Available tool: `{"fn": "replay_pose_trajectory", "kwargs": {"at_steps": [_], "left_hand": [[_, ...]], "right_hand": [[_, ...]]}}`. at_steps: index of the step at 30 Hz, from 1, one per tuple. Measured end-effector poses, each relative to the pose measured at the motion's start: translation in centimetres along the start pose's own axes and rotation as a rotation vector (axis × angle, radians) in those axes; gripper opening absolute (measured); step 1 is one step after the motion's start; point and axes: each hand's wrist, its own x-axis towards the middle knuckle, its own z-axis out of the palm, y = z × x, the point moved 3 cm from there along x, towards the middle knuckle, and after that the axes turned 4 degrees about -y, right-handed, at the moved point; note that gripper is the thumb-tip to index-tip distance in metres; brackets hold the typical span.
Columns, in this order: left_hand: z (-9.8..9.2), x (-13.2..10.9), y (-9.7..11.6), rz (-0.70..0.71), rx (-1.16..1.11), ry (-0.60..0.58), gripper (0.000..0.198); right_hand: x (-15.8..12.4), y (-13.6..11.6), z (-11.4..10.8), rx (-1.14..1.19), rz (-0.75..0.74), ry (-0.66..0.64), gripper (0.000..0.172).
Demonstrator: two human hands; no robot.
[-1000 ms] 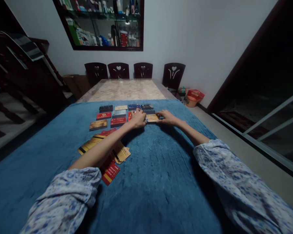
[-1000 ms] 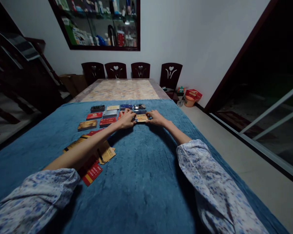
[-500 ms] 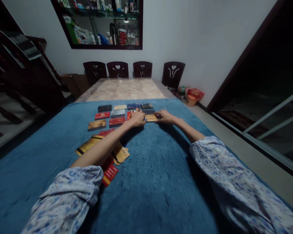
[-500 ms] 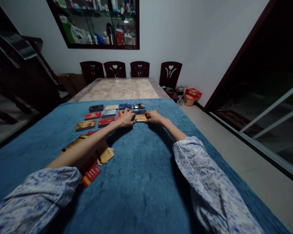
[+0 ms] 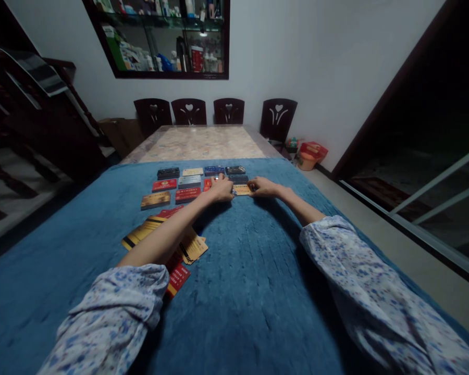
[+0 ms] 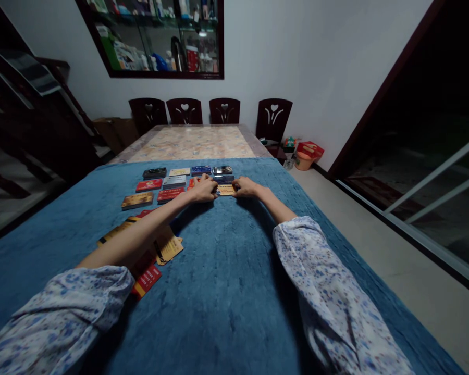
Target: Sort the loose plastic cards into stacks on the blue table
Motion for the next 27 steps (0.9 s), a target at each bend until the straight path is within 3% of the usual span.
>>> {"fn": "replay_pose_trajectory", "kwargs": {"at_steps": [13, 27], "left_hand": [[-0.7, 0.1, 0.7, -0.051, 0.096, -0.090, 0.031], [-0.8, -0.8, 0.7, 0.031, 0.159, -0.007, 0.032]], "right_hand": [[0.2, -1.4, -0.8, -0.079, 0.094, -0.111, 0.027], [0.0, 0.4, 0.0, 0.060, 0.024, -0.009, 0.042]]}}
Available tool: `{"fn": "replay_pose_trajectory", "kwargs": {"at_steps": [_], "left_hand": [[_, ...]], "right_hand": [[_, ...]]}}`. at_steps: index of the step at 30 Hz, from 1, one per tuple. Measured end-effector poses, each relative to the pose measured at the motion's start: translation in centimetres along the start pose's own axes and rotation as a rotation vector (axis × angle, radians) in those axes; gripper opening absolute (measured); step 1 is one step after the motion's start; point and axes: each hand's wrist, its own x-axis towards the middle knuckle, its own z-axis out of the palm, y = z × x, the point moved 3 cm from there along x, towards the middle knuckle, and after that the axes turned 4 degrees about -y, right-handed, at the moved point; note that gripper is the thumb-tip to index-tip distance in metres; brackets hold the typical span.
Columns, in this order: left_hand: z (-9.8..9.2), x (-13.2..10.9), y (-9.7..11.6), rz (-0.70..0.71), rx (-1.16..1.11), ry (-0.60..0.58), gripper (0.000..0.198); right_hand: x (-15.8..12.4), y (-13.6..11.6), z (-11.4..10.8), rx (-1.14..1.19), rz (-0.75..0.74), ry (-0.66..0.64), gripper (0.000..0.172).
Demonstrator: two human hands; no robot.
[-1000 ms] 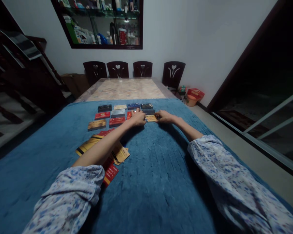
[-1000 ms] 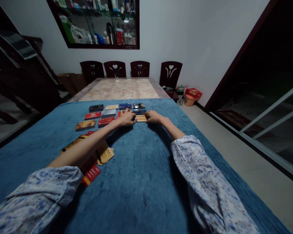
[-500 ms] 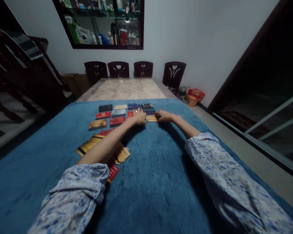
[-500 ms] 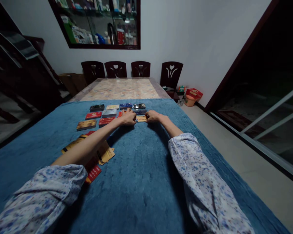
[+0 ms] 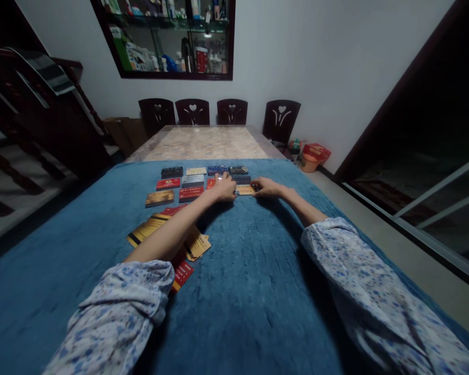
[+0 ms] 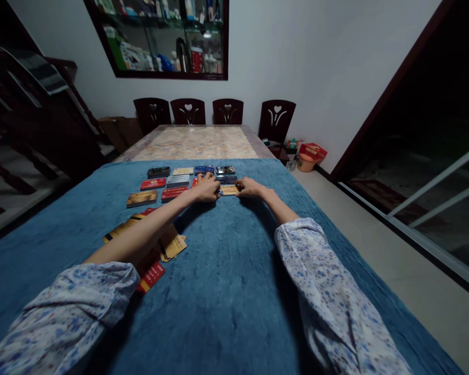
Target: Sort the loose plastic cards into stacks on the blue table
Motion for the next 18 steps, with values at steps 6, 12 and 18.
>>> {"fn": "replay_pose_trajectory", "kwargs": {"at_steps": [6, 12, 18], "left_hand": [[-0.6, -1.0, 0.2, 0.047, 0.044, 0.044, 0.035], [-1.1, -2.3, -0.1, 0.082, 0.040, 0.125, 0.038], [-1.7, -4.4, -0.9, 0.079, 0.023, 0.202, 0.038]], "right_hand": [[-0.2, 0.6, 0.4, 0.036, -0.009, 0.054, 0.050], [-1.1, 0.8, 0.8, 0.099, -0.018, 0.153, 0.052], [-2.1, 0.6, 0.8, 0.154, -0.045, 0.285, 0.040]]}}
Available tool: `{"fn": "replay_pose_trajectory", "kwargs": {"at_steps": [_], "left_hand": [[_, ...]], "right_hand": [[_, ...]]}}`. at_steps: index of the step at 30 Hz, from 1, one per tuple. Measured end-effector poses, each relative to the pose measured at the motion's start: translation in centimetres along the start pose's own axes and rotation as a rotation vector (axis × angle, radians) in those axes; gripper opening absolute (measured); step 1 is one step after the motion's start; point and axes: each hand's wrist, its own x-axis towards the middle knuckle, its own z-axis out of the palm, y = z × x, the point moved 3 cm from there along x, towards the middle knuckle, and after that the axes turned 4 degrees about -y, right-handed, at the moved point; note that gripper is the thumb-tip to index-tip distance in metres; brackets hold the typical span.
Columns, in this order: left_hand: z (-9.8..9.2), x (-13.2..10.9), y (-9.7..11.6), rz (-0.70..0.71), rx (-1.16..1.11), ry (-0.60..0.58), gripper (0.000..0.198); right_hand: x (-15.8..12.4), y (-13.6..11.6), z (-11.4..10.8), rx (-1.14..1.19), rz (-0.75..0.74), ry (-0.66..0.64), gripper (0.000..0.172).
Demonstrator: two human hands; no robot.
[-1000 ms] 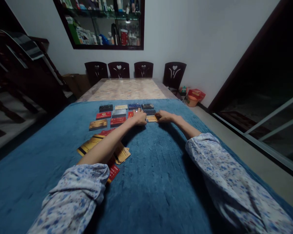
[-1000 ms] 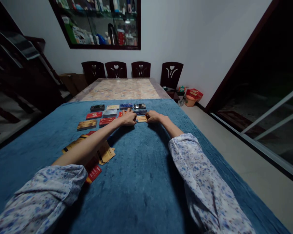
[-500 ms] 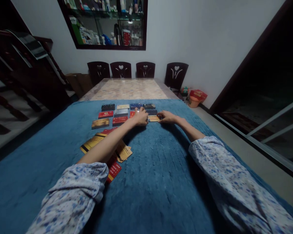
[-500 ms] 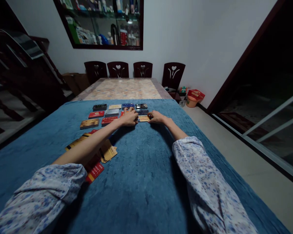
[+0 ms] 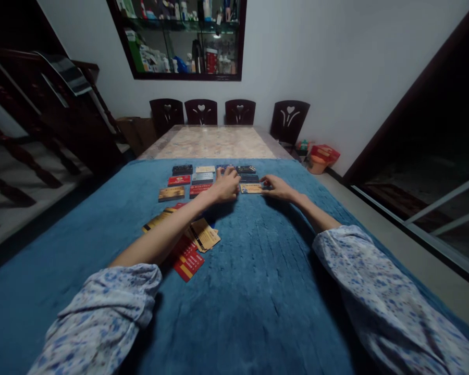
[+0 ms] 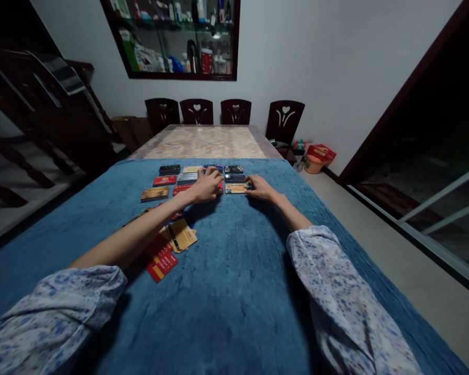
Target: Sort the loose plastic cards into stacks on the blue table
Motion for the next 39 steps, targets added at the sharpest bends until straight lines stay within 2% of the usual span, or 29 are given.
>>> {"fn": "replay_pose_trajectory", "kwargs": {"at_steps": [6, 20, 33, 39], "left_hand": [[-0.9, -2.4, -0.6, -0.021, -0.018, 0.010, 0.042], [-2.0, -8.8, -3.6, -0.095, -0.025, 0.082, 0.033], [-1.5, -15.4, -6.3, -0.180, -0.071, 0.126, 0.036], [-0.8, -18.8, -7.9, -0.214, -0.091, 0.147, 0.033]], "right_hand": [[-1.1, -1.4, -0.5, 0.038, -0.080, 0.095, 0.023], [-2.8, -6.7, -0.8, 0.045, -0.162, 0.212, 0.017], [-2.3, -13.2, 1.3, 0.103, -0.315, 0.192, 0.014], [-1.7, -16.7, 2.6, 0.141, -0.414, 0.118, 0.016]]}}
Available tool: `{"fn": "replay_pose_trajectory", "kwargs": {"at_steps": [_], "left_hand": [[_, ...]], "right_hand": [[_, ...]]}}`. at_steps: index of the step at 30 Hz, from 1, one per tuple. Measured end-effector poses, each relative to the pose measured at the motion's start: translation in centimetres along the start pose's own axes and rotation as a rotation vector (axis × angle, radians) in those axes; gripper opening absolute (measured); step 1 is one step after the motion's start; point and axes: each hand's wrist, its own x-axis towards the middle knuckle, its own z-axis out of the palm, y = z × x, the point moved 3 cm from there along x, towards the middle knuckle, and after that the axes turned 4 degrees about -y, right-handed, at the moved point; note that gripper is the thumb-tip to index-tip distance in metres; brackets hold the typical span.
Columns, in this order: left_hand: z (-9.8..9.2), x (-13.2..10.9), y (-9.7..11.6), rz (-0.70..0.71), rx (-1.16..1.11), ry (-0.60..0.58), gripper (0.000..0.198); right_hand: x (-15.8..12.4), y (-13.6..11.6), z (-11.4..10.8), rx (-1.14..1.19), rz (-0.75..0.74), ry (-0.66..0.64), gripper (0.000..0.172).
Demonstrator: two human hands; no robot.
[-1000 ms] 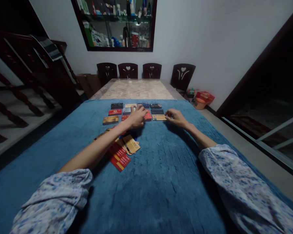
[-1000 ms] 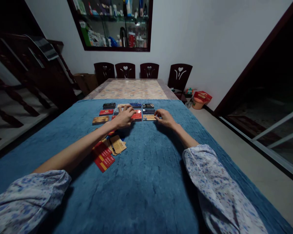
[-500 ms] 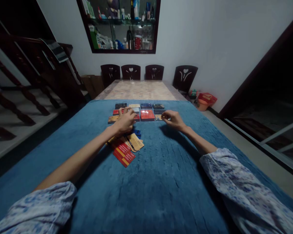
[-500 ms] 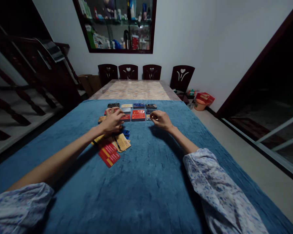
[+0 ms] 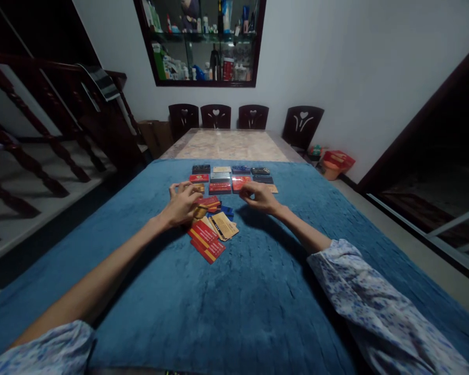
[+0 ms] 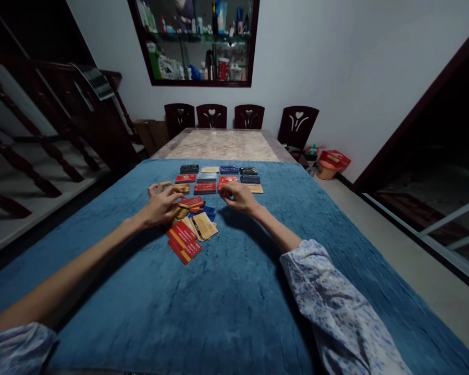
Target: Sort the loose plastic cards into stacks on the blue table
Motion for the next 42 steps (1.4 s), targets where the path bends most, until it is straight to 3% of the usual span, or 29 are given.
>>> {"fn": "replay_pose_trajectory", "kwargs": {"at_steps": [9, 18, 22, 34, 42], "left_hand": [[0.0, -4.0, -3.1, -0.033, -0.034, -0.011, 0.031], [0.1, -6.7, -4.4, -0.047, -0.132, -0.089, 0.034], [0.5, -7.0, -4.6, -0.037, -0.170, -0.132, 0.039], [1.5, -6.8, -5.2, -0.015, -0.186, -0.263, 0.048], [0.5, -7.3, -5.4, -0.007, -0.154, -0.296, 0.047]], "right_hand": [[2.9, -3.1, 3.7, 0.021, -0.092, -0.091, 0.018], [6.3, -7.7, 7.0, -0.123, -0.226, -0.309, 0.013], [7.2, -9.4, 8.2, -0.180, -0.245, -0.378, 0.021], [6.6, -10.3, 10.3, -0.212, -0.131, -0.459, 0.026], [6.5, -10.4, 10.1, -0.203, -0.145, -0.503, 0.030]]}}
